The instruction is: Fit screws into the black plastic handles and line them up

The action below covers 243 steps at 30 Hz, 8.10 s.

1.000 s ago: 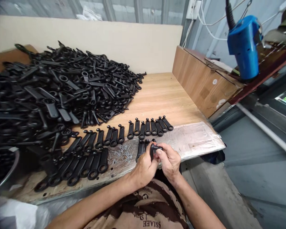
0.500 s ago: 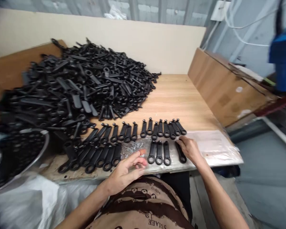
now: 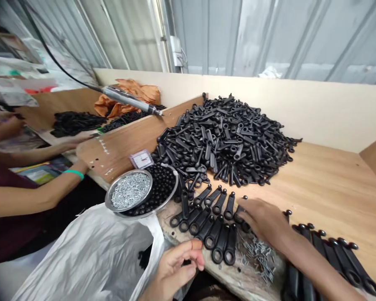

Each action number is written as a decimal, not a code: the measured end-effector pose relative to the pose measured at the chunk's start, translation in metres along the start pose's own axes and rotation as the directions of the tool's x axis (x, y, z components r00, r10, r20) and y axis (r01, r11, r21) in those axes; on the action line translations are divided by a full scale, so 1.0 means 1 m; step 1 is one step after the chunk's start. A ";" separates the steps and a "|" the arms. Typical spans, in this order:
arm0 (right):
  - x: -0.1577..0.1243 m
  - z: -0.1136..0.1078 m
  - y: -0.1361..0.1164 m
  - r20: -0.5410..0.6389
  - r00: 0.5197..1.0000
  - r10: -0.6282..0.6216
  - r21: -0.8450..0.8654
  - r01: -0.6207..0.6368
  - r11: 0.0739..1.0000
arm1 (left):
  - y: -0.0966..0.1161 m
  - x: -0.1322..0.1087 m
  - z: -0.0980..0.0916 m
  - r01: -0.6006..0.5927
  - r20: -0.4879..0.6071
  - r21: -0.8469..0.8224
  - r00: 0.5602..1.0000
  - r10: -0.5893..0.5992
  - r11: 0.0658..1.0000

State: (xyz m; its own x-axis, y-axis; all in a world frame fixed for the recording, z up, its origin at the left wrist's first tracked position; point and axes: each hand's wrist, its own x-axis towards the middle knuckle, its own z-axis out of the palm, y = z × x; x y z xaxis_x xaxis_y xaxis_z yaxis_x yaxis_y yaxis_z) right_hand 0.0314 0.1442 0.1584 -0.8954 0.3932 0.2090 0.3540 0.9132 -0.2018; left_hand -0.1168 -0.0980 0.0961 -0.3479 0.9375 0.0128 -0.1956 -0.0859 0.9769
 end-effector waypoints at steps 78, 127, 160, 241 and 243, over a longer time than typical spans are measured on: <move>-0.088 -0.008 -0.050 -0.569 0.822 0.027 0.276 0.160 0.948 | 0.024 0.065 0.129 0.340 0.072 -0.484 0.934 -0.351 0.806; -0.145 0.003 -0.021 0.002 0.554 0.833 0.947 0.266 -0.180 | -0.030 0.081 0.195 -0.509 0.333 0.763 0.838 0.433 0.398; -0.223 -0.024 0.088 0.037 0.497 0.867 -0.353 -0.805 0.476 | 0.021 0.040 0.084 0.043 0.171 0.354 0.979 -0.110 0.934; 0.182 0.088 -0.131 0.175 0.984 -0.039 0.671 -0.090 0.736 | -0.012 0.025 -0.002 0.090 -0.260 -0.570 0.923 -0.283 0.816; 0.185 0.093 -0.141 0.181 0.983 -0.032 0.701 -0.106 0.706 | -0.011 0.032 0.006 0.096 -0.258 -0.550 0.925 -0.278 0.830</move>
State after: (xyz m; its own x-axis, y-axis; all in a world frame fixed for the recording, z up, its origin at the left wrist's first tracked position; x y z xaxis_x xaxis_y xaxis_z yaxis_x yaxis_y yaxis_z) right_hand -0.2091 0.0785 0.1366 -0.9403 0.3381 0.0391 0.1552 0.5282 -0.8348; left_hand -0.1202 -0.0650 0.0867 -0.5040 0.8042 -0.3152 -0.7000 -0.1665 0.6945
